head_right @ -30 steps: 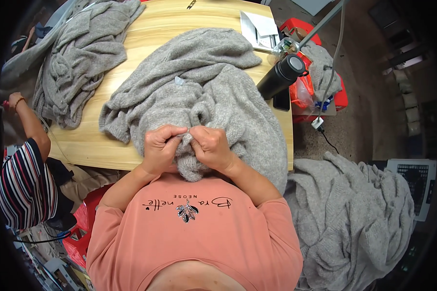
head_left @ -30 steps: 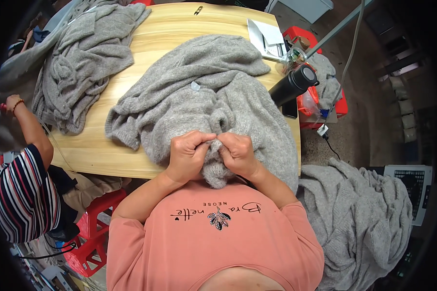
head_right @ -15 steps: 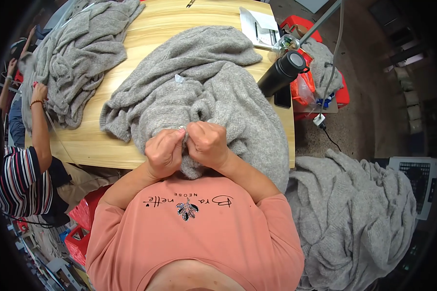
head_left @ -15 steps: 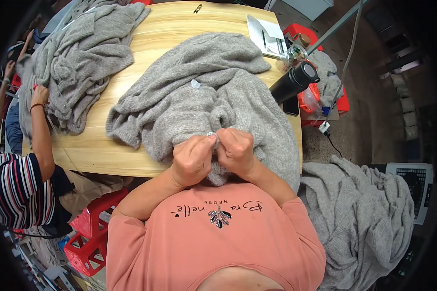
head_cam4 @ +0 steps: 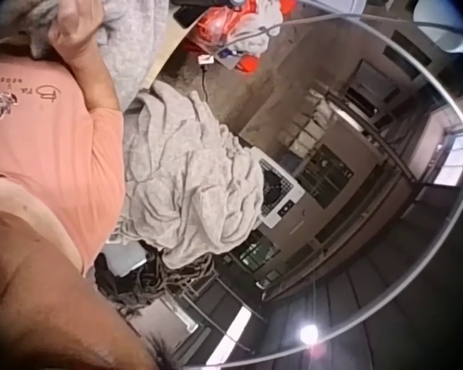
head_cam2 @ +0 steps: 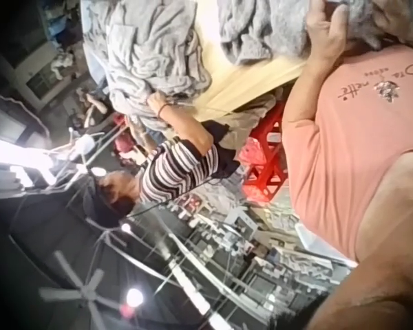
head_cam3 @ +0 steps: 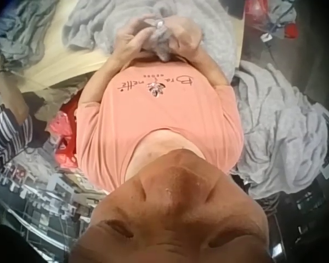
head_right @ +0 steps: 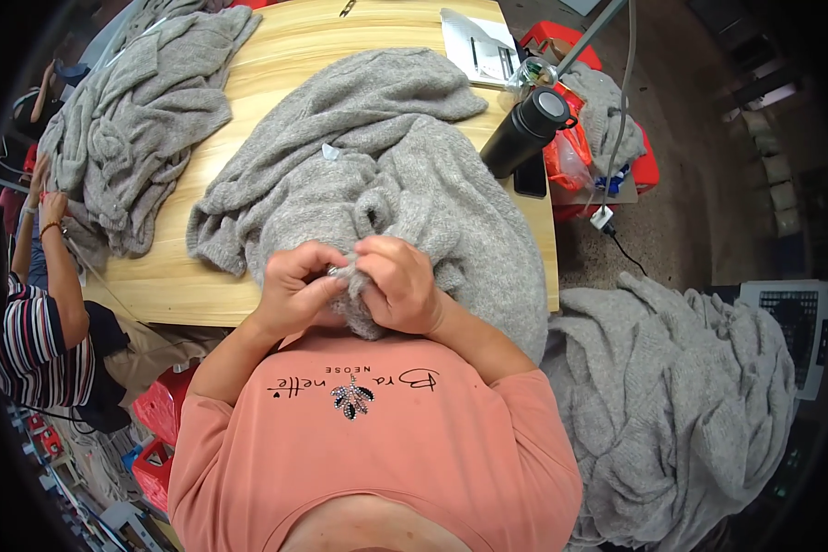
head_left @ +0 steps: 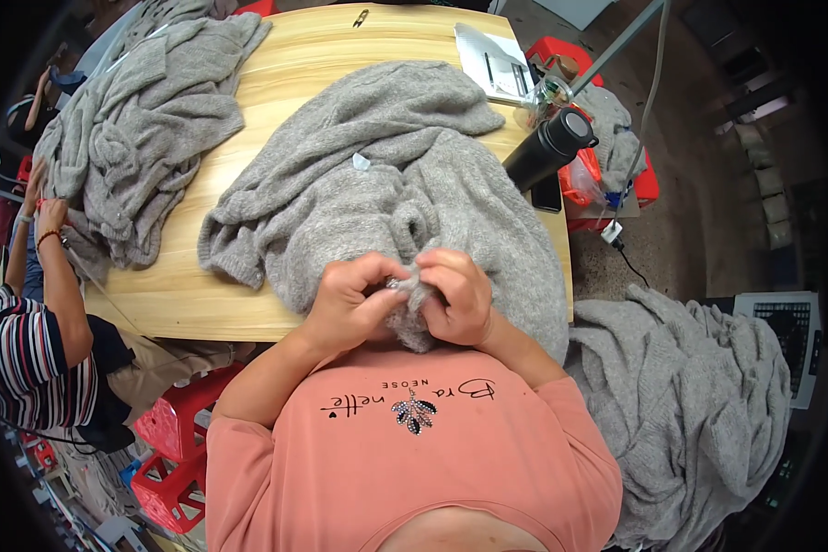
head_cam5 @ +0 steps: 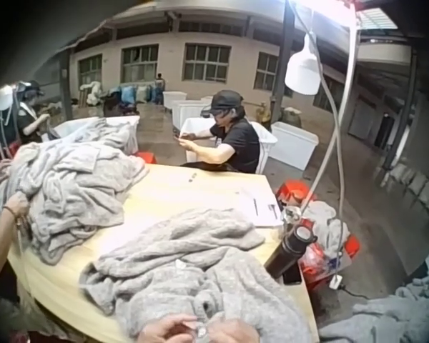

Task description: Trimming loose threads and inspecting grey sweaters for quality control.

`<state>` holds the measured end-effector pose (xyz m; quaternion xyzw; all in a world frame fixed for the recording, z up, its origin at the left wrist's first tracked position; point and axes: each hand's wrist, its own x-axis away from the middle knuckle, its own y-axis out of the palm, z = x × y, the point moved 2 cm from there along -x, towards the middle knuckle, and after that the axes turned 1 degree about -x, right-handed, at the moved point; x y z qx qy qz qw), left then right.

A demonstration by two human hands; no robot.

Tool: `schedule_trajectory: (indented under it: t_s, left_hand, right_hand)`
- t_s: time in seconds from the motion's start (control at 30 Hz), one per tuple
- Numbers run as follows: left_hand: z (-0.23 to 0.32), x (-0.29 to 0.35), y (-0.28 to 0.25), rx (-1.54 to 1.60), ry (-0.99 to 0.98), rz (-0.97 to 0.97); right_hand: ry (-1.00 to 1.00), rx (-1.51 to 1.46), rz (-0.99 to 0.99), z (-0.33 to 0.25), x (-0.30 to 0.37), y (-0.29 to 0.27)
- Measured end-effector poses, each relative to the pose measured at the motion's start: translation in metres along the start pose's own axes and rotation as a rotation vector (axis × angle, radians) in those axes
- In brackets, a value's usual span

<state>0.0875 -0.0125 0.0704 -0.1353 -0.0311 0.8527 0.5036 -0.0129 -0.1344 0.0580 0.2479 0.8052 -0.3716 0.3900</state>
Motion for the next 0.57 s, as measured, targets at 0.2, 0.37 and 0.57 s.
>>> schedule_trajectory:
  t_s: [0.2,0.37,0.57]
  left_hand:
    - [0.039,0.020,-0.031,-0.074,0.361,-0.182]
    - [0.020,0.040,-0.028,-0.038,0.064,-0.385]
    - [-0.016,-0.013,-0.027,-0.560,-0.033,0.099]
  right_hand:
    - [0.159,0.138,-0.455,0.020,0.022,0.000]
    - [0.313,0.455,-0.303,0.033,0.027,-0.015]
    - [-0.038,0.089,-0.238,0.008,0.039,-0.018]
